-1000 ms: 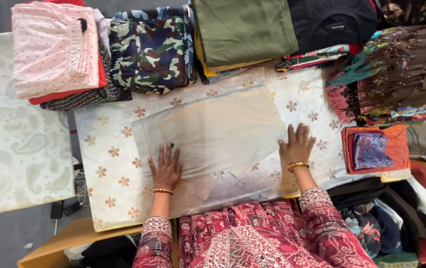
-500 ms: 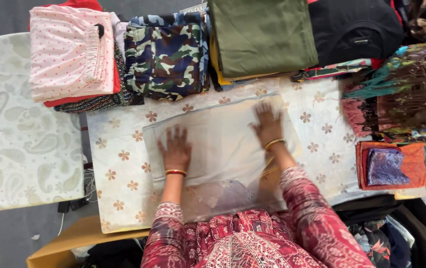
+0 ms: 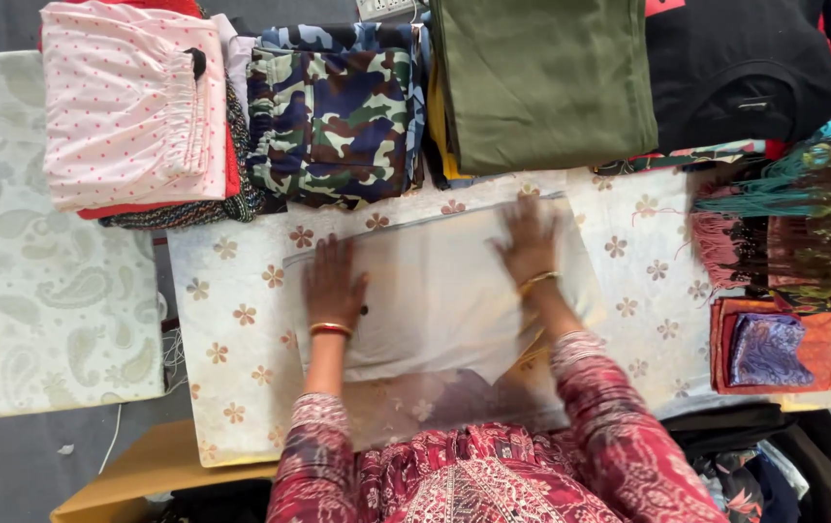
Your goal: Folding various items of clothing including trousers and small textile pouches on a table.
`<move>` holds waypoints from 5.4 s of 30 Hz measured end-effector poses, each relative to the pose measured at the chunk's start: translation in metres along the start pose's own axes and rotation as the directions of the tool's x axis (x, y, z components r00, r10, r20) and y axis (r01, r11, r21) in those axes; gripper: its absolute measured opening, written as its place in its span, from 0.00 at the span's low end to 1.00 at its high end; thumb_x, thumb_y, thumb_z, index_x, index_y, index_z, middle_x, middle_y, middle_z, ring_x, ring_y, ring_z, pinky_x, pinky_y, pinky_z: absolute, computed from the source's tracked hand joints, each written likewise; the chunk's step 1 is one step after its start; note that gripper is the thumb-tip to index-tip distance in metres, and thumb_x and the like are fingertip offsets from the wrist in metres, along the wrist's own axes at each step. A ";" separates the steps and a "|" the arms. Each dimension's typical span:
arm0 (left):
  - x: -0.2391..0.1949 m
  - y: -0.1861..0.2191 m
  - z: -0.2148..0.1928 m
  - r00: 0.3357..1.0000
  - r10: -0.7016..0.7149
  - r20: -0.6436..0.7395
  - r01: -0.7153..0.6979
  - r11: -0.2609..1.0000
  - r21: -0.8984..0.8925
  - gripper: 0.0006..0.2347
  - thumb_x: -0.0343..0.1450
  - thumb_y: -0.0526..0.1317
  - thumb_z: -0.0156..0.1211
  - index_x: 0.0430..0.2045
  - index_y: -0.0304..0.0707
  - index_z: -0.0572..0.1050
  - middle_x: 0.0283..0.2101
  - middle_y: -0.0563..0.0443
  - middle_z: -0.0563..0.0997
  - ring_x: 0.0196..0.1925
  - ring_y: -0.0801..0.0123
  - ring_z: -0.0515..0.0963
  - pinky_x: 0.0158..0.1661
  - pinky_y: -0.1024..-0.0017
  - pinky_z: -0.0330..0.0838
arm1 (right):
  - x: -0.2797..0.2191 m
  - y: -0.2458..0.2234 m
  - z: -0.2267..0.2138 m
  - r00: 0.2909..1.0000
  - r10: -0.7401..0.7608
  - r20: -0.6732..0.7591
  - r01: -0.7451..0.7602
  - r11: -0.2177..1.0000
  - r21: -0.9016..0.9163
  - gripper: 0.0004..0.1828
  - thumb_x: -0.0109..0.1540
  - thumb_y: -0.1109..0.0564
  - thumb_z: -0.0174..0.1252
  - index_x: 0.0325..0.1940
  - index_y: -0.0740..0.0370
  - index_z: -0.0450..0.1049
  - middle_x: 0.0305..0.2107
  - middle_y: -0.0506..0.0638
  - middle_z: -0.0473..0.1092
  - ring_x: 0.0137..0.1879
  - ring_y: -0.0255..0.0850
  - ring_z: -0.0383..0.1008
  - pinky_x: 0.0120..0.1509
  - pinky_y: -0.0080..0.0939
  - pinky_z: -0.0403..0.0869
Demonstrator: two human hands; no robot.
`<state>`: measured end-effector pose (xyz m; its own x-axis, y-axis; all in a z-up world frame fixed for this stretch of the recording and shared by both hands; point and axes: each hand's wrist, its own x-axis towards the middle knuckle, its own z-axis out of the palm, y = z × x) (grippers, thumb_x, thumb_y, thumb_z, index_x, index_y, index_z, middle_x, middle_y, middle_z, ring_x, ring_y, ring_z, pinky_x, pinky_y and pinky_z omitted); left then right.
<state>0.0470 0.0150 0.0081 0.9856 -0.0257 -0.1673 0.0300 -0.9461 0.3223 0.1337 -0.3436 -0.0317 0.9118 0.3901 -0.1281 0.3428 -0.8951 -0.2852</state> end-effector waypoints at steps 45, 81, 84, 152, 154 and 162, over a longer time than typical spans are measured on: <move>-0.085 0.116 -0.005 0.920 -0.003 0.392 0.364 -0.367 -0.856 0.33 0.70 0.67 0.40 0.67 0.52 0.63 0.63 0.50 0.74 0.61 0.61 0.76 0.55 0.58 0.73 | -0.123 -0.131 -0.058 0.939 0.316 -0.138 -0.092 0.615 0.783 0.24 0.53 0.58 0.69 0.53 0.62 0.77 0.33 0.55 0.77 0.32 0.37 0.76 0.36 0.40 0.75; -0.071 -0.118 0.030 0.804 -0.565 0.187 0.441 0.355 -0.824 0.28 0.68 0.43 0.71 0.61 0.27 0.69 0.53 0.39 0.82 0.52 0.68 0.81 0.52 0.72 0.73 | -0.099 -0.200 -0.008 0.848 -0.473 0.239 0.452 0.881 0.139 0.39 0.63 0.29 0.45 0.76 0.43 0.54 0.76 0.48 0.43 0.82 0.46 0.35 0.78 0.69 0.31; -0.035 -0.133 0.046 0.822 -0.564 0.081 0.282 0.279 -0.918 0.28 0.66 0.38 0.72 0.60 0.30 0.70 0.51 0.41 0.82 0.49 0.71 0.81 0.51 0.74 0.74 | -0.102 -0.198 -0.007 0.842 -0.488 0.231 0.467 0.873 0.144 0.39 0.64 0.30 0.46 0.76 0.43 0.55 0.76 0.48 0.44 0.82 0.46 0.35 0.79 0.68 0.32; -0.120 0.171 0.048 0.926 0.240 0.292 -0.255 0.967 0.014 0.35 0.67 0.59 0.62 0.71 0.74 0.53 0.79 0.53 0.36 0.79 0.50 0.30 0.64 0.25 0.24 | -0.007 0.058 0.087 0.818 0.542 0.192 -0.204 -0.038 0.978 0.28 0.65 0.62 0.63 0.69 0.59 0.67 0.52 0.45 0.75 0.49 0.30 0.73 0.52 0.34 0.74; -0.120 0.168 0.049 0.897 0.238 0.373 -0.251 0.968 -0.014 0.37 0.67 0.61 0.61 0.72 0.76 0.50 0.79 0.53 0.33 0.79 0.49 0.27 0.64 0.23 0.22 | -0.004 0.044 0.062 0.864 0.488 0.124 -0.161 0.034 0.986 0.40 0.54 0.73 0.67 0.70 0.58 0.67 0.45 0.44 0.70 0.47 0.28 0.68 0.52 0.31 0.73; -0.120 0.166 0.039 0.879 0.246 0.408 -0.251 0.967 -0.041 0.41 0.64 0.63 0.63 0.73 0.73 0.48 0.79 0.52 0.32 0.79 0.47 0.24 0.64 0.24 0.20 | -0.002 -0.004 -0.019 0.836 0.534 0.129 -0.340 0.318 0.885 0.41 0.48 0.75 0.66 0.65 0.55 0.73 0.28 0.37 0.63 0.31 0.30 0.57 0.35 0.30 0.65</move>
<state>-0.0729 -0.1520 0.0454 0.8058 -0.3870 -0.4482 -0.2118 -0.8952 0.3922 0.1346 -0.3446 -0.0120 0.9158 -0.1242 -0.3819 -0.4009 -0.2262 -0.8878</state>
